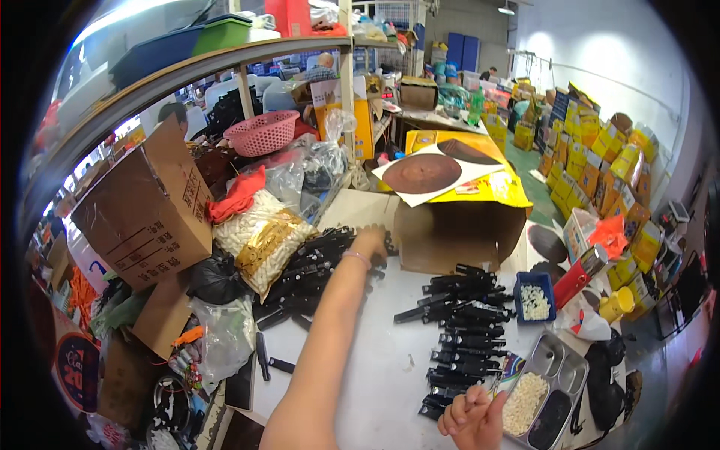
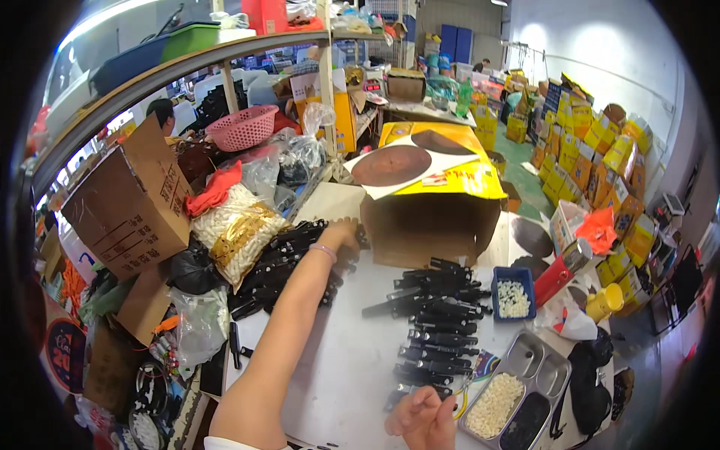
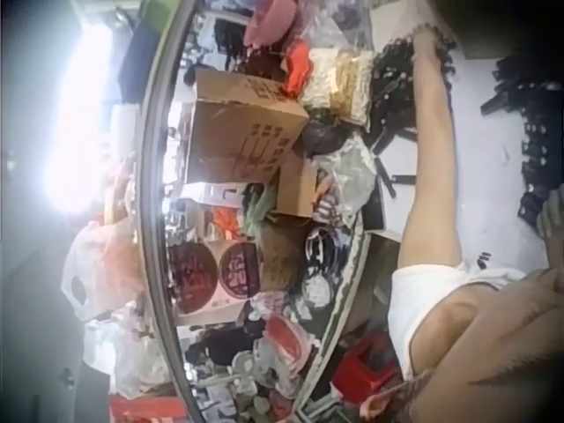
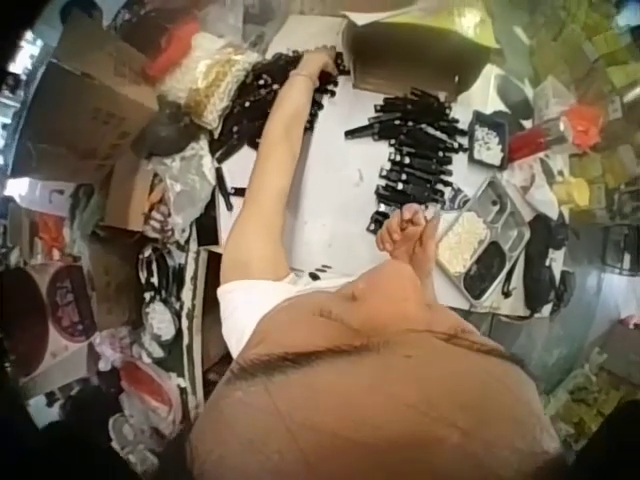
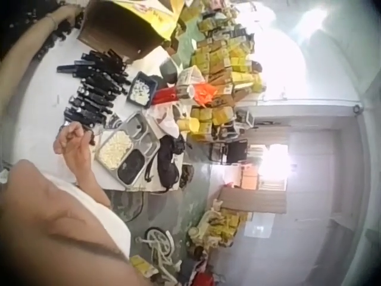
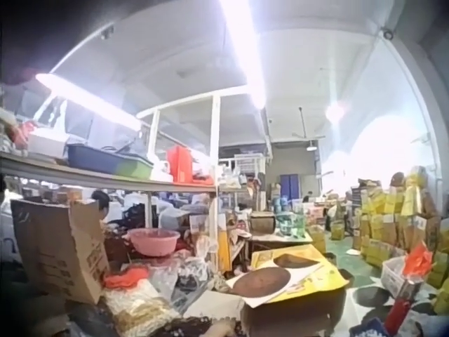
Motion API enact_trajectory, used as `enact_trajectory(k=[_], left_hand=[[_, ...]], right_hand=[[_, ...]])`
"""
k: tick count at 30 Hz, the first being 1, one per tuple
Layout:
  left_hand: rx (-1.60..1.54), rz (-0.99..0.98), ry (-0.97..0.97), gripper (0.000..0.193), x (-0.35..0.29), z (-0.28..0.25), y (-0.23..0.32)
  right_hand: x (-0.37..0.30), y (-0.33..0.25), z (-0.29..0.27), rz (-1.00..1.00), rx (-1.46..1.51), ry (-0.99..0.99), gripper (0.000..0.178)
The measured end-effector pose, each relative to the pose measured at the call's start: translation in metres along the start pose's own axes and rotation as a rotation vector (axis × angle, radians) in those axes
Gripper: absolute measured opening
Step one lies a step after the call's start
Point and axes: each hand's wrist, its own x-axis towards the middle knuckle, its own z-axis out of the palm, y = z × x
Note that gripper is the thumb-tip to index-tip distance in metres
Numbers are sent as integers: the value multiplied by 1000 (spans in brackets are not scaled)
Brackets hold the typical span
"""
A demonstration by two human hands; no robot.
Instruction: Assembling small black plastic components by hand at a workbench.
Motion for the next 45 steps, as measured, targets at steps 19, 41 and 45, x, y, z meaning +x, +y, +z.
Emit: enact_trajectory(k=[19, 41, 45], left_hand=[[147, 201, -58, 91, -13, -3, 18], [-1286, 496, 337, 84, -309, 40, 72], [-1306, 446, 197, 85, -362, 79, 113]], right_hand=[[-7, 38, -58, 94, -85, 275, 36], [40, 54, -41, -201, -1036, 106, 52], [29, 90, -58, -204, -1103, 43, 86]])
